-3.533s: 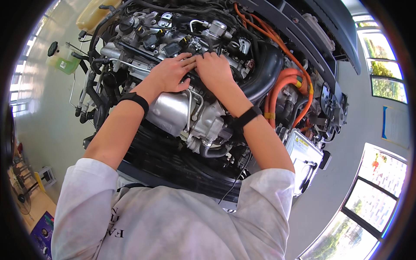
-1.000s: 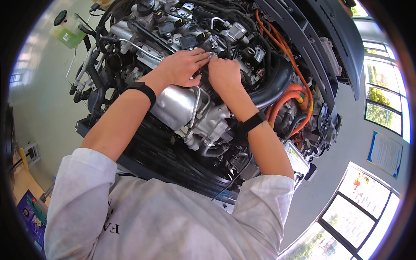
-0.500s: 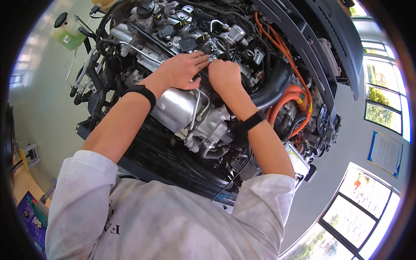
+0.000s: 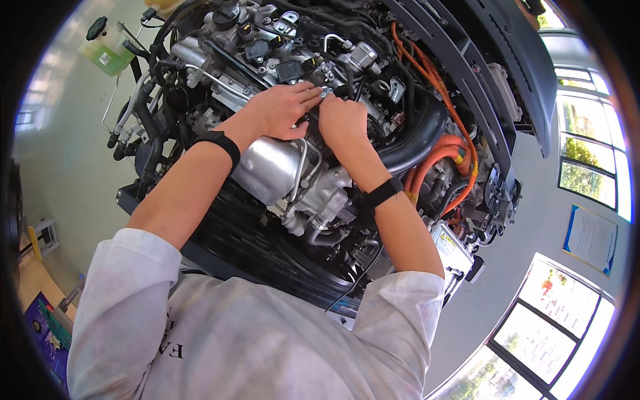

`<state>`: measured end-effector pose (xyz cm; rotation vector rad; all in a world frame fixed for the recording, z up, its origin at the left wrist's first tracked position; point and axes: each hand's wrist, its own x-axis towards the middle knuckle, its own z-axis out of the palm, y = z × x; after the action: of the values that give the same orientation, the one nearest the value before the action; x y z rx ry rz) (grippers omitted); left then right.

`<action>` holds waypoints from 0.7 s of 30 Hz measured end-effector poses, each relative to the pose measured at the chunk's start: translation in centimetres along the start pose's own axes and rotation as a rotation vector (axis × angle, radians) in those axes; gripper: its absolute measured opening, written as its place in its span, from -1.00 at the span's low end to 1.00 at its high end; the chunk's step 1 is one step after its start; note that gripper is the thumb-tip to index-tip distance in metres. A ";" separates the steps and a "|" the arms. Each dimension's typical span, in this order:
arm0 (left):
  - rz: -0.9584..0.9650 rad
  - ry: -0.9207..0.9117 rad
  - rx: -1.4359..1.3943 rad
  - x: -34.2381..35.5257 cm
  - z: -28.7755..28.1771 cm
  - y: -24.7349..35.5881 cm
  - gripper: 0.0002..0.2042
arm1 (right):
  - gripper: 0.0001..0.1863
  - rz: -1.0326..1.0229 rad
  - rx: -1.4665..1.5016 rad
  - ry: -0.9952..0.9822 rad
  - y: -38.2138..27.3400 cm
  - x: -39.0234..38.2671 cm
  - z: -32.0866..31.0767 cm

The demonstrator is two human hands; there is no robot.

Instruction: Inspecting, disconnecting wire harnesses, and removing ignition components from an exposed vehicle engine block on a stand.

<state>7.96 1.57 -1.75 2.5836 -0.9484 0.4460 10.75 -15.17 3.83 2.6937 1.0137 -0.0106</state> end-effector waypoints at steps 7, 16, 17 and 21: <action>0.004 0.017 0.033 0.0 0.0 -0.2 -0.48 | -0.87 0.084 0.005 -0.064 -0.5 0.3 -0.4; -0.005 -0.003 0.019 0.1 -0.3 0.0 -0.49 | -0.86 0.123 0.035 -0.043 -0.3 0.3 -0.2; -0.008 -0.005 0.017 0.0 -0.3 0.1 -0.49 | -0.86 0.121 0.037 -0.045 -0.3 0.3 -0.1; -0.002 -0.001 0.030 0.0 -0.3 0.0 -0.49 | -0.86 0.054 0.041 -0.065 0.0 0.4 -0.2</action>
<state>7.90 1.70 -1.50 2.6115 -0.9459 0.4611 11.00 -14.88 3.99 2.7374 0.9317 -0.1083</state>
